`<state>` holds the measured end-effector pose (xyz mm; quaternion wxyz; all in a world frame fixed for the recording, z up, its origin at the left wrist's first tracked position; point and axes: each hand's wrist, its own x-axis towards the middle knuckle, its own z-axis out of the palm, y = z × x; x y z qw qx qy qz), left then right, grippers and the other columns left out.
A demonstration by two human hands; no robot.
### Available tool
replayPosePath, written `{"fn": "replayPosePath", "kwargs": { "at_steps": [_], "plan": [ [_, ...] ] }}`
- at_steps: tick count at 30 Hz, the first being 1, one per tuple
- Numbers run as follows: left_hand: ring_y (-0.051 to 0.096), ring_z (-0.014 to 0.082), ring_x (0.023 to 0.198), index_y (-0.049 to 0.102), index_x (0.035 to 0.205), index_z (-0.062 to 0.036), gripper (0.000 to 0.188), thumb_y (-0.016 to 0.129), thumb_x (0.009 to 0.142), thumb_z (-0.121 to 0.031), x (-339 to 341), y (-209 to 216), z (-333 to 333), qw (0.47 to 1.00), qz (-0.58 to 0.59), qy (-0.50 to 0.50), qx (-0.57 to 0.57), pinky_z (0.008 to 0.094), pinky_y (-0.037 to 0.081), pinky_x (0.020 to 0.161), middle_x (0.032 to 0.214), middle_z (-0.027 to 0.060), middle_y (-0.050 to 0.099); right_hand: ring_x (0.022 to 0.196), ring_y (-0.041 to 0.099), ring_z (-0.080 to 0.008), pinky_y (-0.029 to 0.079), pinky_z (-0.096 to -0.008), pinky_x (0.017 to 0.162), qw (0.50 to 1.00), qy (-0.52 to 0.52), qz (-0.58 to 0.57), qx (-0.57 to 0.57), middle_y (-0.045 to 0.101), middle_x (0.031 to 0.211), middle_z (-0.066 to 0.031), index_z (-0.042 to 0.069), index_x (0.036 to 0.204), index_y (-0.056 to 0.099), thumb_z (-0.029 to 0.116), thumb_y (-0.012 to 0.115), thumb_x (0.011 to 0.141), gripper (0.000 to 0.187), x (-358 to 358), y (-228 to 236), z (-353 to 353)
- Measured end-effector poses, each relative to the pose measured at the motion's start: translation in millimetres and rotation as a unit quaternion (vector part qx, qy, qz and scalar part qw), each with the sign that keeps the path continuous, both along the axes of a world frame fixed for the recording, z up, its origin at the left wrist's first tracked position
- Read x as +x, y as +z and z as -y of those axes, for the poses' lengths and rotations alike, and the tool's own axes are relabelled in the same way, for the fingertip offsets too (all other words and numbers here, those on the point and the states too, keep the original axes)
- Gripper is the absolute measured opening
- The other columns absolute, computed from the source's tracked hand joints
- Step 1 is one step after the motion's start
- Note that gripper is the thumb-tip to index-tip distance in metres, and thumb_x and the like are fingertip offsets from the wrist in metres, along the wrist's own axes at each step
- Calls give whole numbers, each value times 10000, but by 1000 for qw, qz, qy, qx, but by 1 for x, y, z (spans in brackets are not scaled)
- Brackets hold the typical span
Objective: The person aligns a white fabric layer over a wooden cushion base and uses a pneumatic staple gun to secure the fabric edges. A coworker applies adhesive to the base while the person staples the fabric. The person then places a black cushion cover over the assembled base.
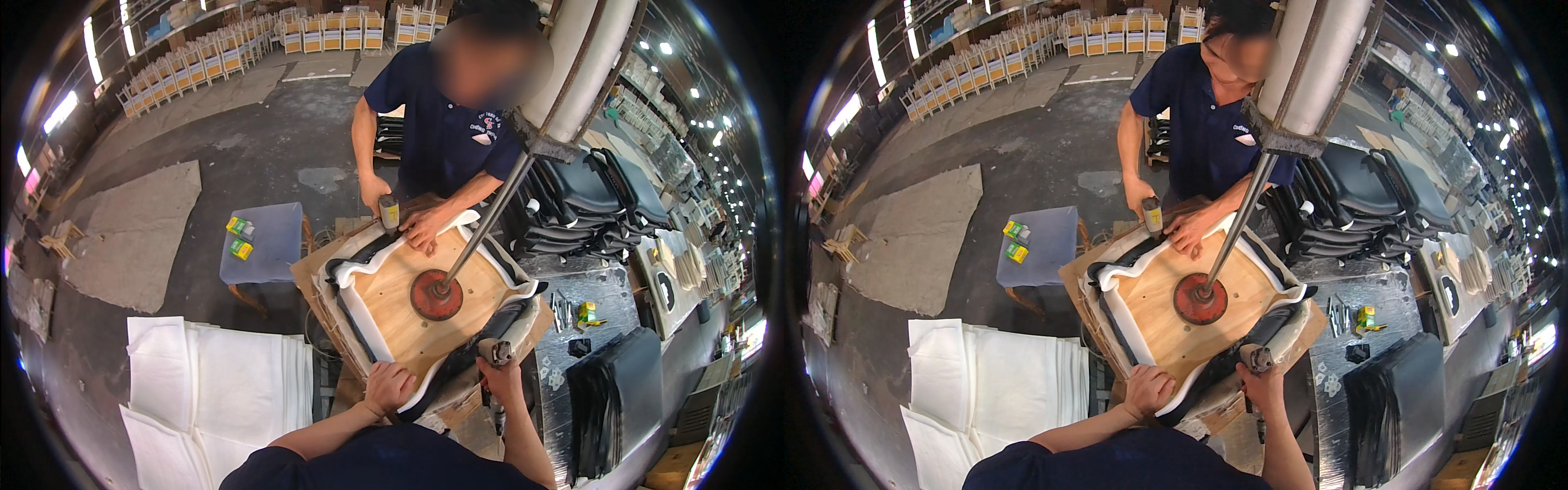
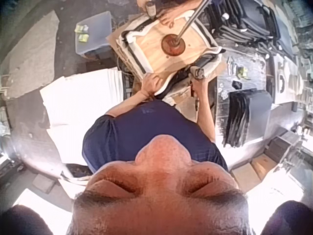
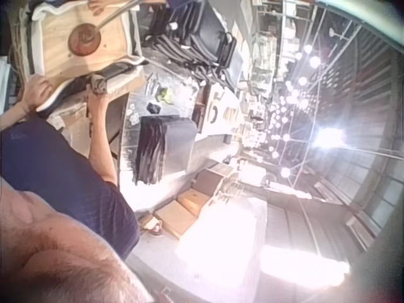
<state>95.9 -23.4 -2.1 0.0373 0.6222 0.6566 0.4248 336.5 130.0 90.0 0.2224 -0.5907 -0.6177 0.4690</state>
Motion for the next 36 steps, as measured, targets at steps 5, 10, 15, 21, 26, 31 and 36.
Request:
{"fn": "replayPosePath", "kwargs": {
  "at_steps": [5,10,15,21,26,31,36],
  "plan": [
    [652,265,912,792,942,-130,100,769,941,-228,0,-1,-1,1000,-1,-2,-3,428,463,896,958,37,701,547,683,-144,525,-332,502,1000,-6,4,-13,729,732,-53,-25,1014,745,219,859,949,276,3,-2,-2],
    [650,264,906,794,944,-132,98,776,936,-227,0,0,-1,1000,-5,2,8,429,460,890,960,35,701,547,687,-145,527,-336,506,1000,-5,7,-17,732,724,-54,-26,999,745,233,870,943,293,2,0,-3],
    [650,264,898,790,932,-131,93,776,934,-223,1,1,-1,1000,-1,2,15,428,459,886,953,33,700,556,681,-145,521,-323,493,1000,-4,10,-25,742,781,-58,-21,1089,748,193,848,952,274,2,1,-2],
    [653,262,895,783,923,-136,90,774,934,-225,0,0,-1,1000,0,4,16,425,462,889,946,31,696,555,679,-149,523,-325,494,1000,-8,-6,-16,742,797,-60,-26,1103,748,188,844,953,279,2,2,0],
    [656,253,901,790,930,-142,99,768,941,-238,1,-1,-1,1000,-6,3,12,430,461,891,941,21,698,552,679,-151,525,-328,497,1000,-13,2,-20,741,800,-58,-24,1113,749,191,848,954,285,3,-1,-2],
    [650,250,908,793,932,-146,113,760,949,-252,2,-2,-2,1000,0,1,8,427,456,900,952,17,700,553,686,-154,531,-327,500,1000,-19,8,-14,739,795,-58,-24,1119,748,203,854,954,300,5,-6,-3],
    [646,254,910,795,933,-148,99,762,947,-240,3,-1,0,1000,-8,-3,-2,427,454,902,954,21,699,560,701,-156,536,-321,504,1000,-12,13,-10,737,789,-56,-25,1129,748,209,851,958,307,3,-2,-2]
  ]
}}
